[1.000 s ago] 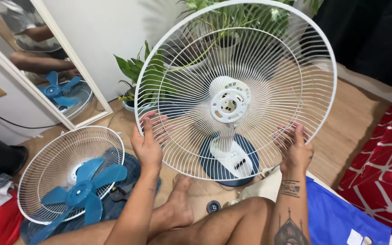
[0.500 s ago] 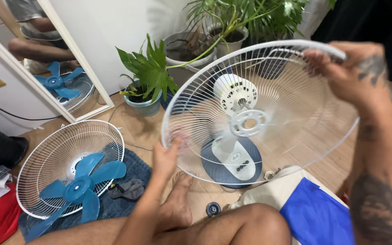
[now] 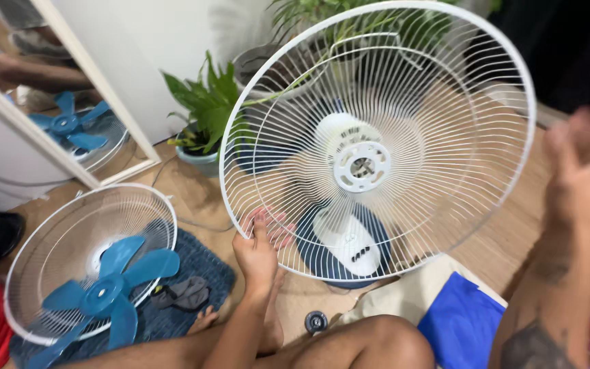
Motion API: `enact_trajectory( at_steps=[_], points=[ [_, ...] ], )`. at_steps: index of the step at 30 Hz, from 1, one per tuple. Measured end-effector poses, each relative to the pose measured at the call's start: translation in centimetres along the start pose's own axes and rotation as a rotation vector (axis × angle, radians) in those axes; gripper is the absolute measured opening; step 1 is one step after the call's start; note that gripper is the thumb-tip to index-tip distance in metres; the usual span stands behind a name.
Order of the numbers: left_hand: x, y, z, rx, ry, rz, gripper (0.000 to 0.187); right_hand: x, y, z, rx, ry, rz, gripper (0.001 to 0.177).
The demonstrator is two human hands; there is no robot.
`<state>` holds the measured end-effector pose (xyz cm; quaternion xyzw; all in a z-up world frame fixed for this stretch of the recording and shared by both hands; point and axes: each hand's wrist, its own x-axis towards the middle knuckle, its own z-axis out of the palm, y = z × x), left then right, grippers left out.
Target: The person wipes the fan motor housing with a cloth, then attaches the front wire cage to the fan base. They insert the blue fan blade onto the motor shaft and secure it with a nut. Finally, they wipe the rear wire cage with the cloth.
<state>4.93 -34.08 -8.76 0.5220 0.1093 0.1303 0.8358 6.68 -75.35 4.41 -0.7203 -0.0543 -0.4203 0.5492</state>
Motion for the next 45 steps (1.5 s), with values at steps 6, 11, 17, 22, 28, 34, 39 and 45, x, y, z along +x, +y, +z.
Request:
enact_trajectory(
  at_steps=[6,11,17,22,28,34,39,45],
  points=[
    [1.0,-0.8,-0.6,-0.004,-0.029,0.037,0.035,-8.3,6.2,2.1,0.287,0.088,0.511,0.038],
    [1.9,0.6,-0.1,0.071,-0.046,0.087,0.037,-6.5,7.3,4.7,0.278,0.162,0.577,0.029],
    [2.2,0.0,0.3,0.049,0.027,0.044,0.038,-3.6,10.0,6.0,0.263,0.119,0.439,0.028],
    [2.6,-1.0,0.4,0.077,0.013,0.022,0.036,-2.3,10.4,6.5,0.205,0.074,0.495,0.026],
    [2.9,-2.0,0.5,0.038,0.002,-0.037,0.033,-2.0,9.4,6.5,0.167,0.053,0.533,0.023],
    [2.7,-2.1,0.8,0.017,0.043,-0.090,0.032,-1.7,8.8,7.0,0.095,0.048,0.548,0.024],
    [2.0,-2.3,1.4,0.025,0.060,-0.110,0.034,-0.6,8.2,7.2,0.078,0.021,0.555,0.024],
    [0.8,-2.8,1.2,0.007,0.026,-0.088,0.036,0.5,7.6,7.7,0.071,-0.043,0.502,0.024]
  ],
)
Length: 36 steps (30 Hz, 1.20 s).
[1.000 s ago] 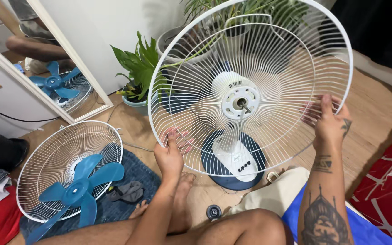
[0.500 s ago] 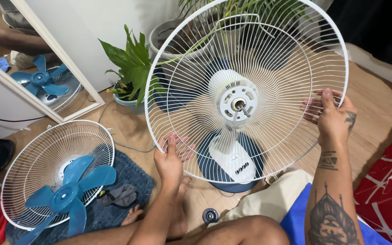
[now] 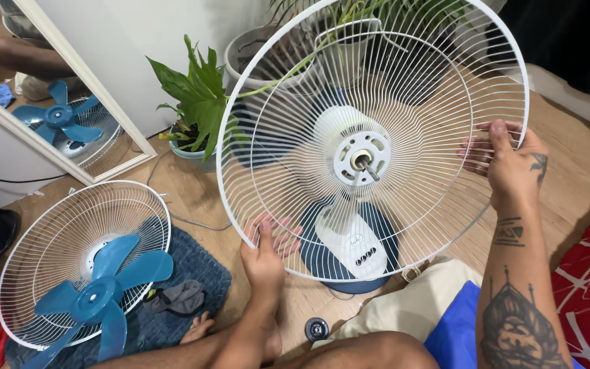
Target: The person wipes the fan motor housing with a cloth, then attaches the front wire cage to the fan base. They insert the blue fan blade onto the motor shaft and secure it with a nut. Finally, they wipe the rear wire cage with the cloth.
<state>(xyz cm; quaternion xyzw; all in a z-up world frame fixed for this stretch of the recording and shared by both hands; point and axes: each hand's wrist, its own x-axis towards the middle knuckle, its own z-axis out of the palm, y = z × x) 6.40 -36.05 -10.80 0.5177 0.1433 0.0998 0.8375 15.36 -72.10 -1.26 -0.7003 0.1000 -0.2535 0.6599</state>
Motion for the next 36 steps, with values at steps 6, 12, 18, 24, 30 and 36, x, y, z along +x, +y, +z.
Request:
enact_trajectory(
  at_steps=[6,12,18,24,30,36],
  points=[
    [-0.4,-1.1,-0.3,0.012,-0.014,-0.015,0.034,0.9,-0.1,-0.1,-0.050,-0.048,-0.010,0.024],
    [0.8,-2.0,-0.6,-0.005,-0.047,-0.041,0.031,1.6,-0.6,0.6,-0.018,-0.054,-0.001,0.021],
    [1.2,-1.2,-1.1,-0.133,-0.081,0.101,0.032,1.8,-0.4,0.5,-0.026,-0.073,0.008,0.021],
    [2.4,3.1,-2.1,0.185,-0.103,0.301,0.050,2.2,-0.7,0.9,-0.059,-0.079,0.018,0.019],
    [1.9,2.8,-1.1,0.276,-0.048,0.164,0.026,3.4,2.3,-0.9,0.026,-0.135,-0.057,0.023],
    [1.4,2.6,-0.5,0.317,0.008,0.203,0.024,3.5,10.7,-5.6,0.256,-0.071,-0.082,0.042]
  ],
)
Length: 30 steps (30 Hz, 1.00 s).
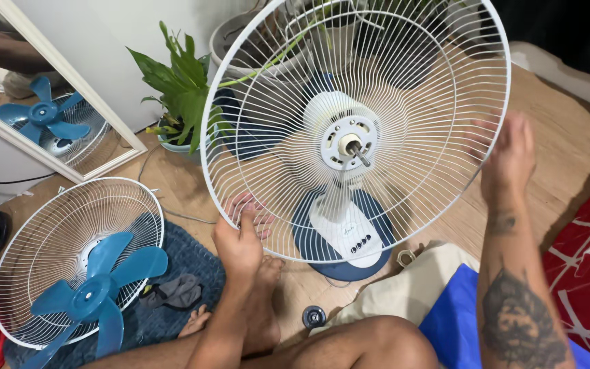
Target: The person wipes the fan motor housing with a cloth, then attaches the front wire cage to the fan base. They insert the blue fan blade onto the motor shaft and secure it with a nut. Finally, they wipe the rear wire cage with the cloth.
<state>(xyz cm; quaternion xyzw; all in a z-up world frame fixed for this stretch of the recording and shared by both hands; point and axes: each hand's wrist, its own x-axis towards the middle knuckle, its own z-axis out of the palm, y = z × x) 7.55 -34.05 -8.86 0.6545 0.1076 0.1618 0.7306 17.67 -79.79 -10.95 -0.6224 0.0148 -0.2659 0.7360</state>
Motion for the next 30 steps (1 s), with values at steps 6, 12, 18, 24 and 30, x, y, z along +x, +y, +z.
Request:
enact_trajectory(
  at_steps=[6,12,18,24,30],
  points=[
    [-0.1,-0.2,0.2,-0.003,0.021,-0.006,0.024,-10.4,9.3,0.3,-1.357,-0.408,0.362,0.034],
    [-0.4,-0.2,0.5,0.006,0.036,-0.026,0.024,-17.3,12.4,2.9,-1.985,-0.881,0.474,0.042],
    [-1.0,0.2,1.0,-0.007,0.057,-0.012,0.025,-17.0,15.6,2.1,-1.945,-0.812,0.424,0.036],
    [-1.3,0.6,1.0,-0.030,0.099,0.002,0.026,-16.3,19.1,0.3,-1.876,-0.919,0.275,0.027],
    [-1.5,0.1,1.2,-0.036,0.093,0.064,0.026,-15.3,13.7,-3.9,-0.349,0.082,0.292,0.032]
  ],
)
